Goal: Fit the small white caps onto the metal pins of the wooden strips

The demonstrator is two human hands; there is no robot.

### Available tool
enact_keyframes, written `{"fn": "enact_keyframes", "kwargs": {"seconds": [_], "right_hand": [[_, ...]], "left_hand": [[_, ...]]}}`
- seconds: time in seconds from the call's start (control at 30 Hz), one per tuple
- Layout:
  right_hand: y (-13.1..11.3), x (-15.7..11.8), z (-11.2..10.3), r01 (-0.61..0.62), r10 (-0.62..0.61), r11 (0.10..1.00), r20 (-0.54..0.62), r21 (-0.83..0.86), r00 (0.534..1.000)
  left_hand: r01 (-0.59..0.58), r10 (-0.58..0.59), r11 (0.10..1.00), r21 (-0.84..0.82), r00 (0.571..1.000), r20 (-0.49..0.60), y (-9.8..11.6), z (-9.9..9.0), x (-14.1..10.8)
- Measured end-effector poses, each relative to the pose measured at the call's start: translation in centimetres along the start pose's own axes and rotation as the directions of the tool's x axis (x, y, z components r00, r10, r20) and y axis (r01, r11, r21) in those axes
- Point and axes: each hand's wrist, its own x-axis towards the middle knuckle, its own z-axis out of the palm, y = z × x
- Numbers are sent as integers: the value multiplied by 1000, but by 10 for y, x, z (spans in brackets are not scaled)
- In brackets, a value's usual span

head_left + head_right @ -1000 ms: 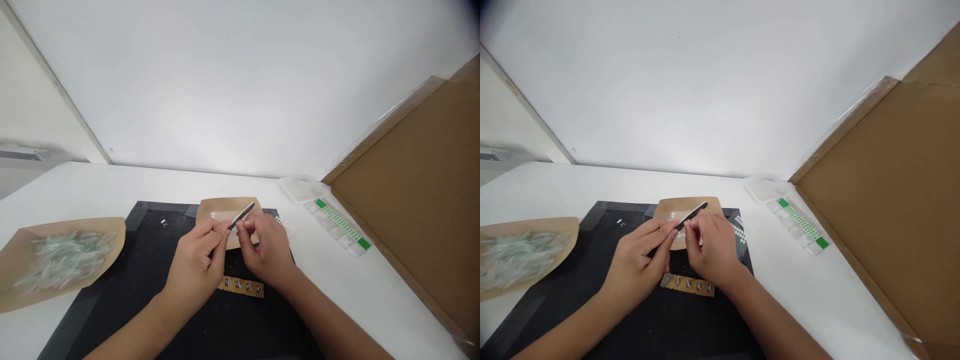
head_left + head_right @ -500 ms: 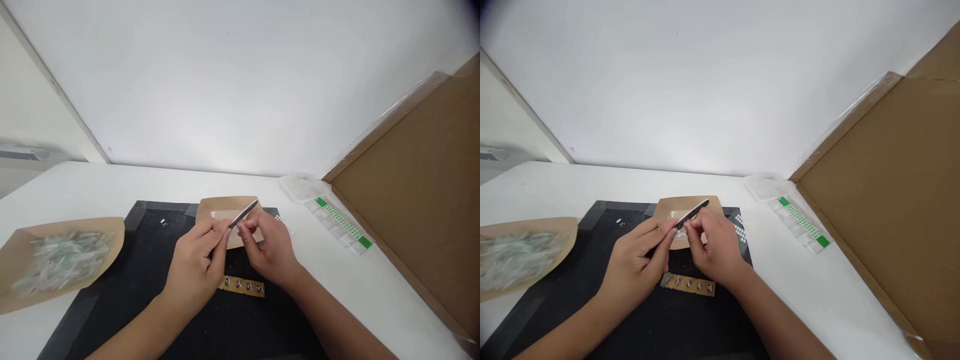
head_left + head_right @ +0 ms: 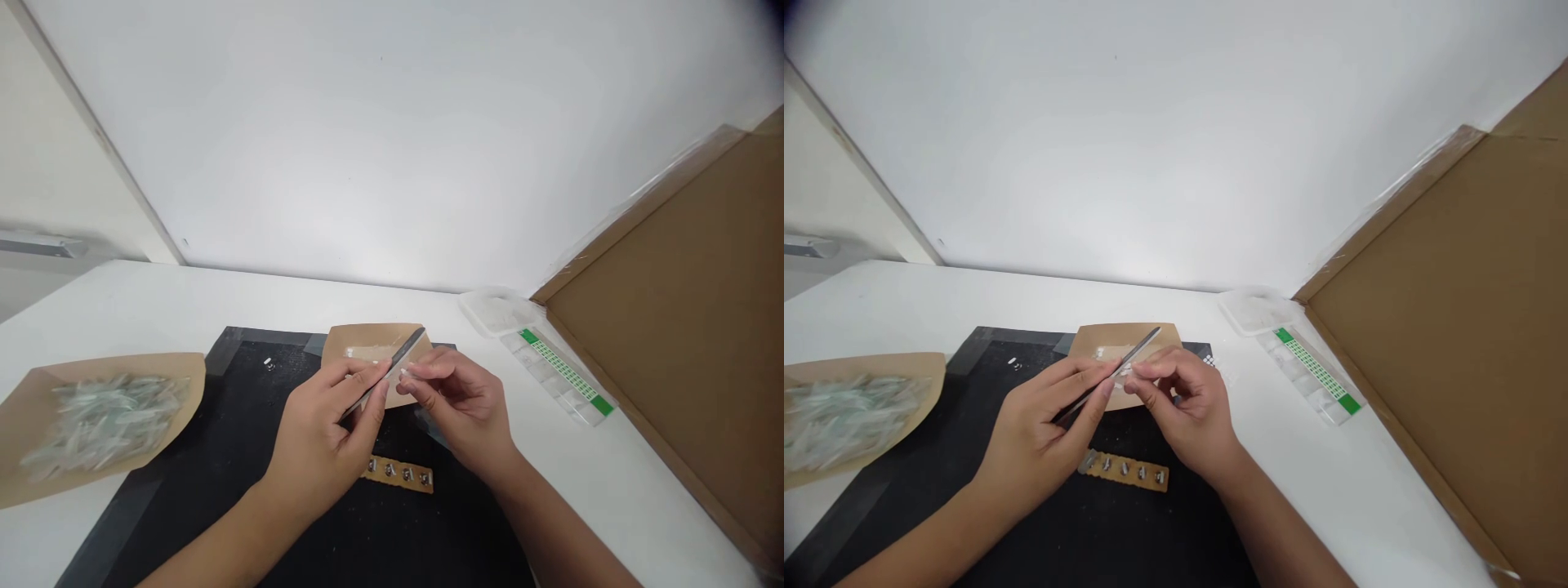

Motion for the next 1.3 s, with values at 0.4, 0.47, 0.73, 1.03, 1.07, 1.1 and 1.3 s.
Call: {"fn": "enact_keyframes", "kwargs": {"seconds": [0.4,0.47,0.73,1.03,1.07,1.1,1.3], "right_hand": [[-6,-2,-3,-18,16,985,-11,-170,1000],[-6,-3,-4,-54,55,985,1,-165,998],[-7,-3,-1,-63,53,961,-44,-270,998],[0,-4,6,190,-230,840,-16,-508,973],[1,-4,7,198,-236,839,-10,-506,972],[2,-3,7,209,-239,839,4,-503,971],[3,0,6,265,-258,803,89,-533,962]], "left_hand": [[-31,35,996,81,999,-39,-1,0,-1],[-31,33,996,82,999,-32,-2,0,-2],[-45,45,999,5,998,39,1,-2,3],[-3,5,999,-47,999,53,1,-1,-1],[7,-4,999,-47,999,54,0,-1,-1],[17,-14,999,-46,998,57,0,-1,-1],[31,-27,998,-47,997,75,-1,-2,-1]]}}
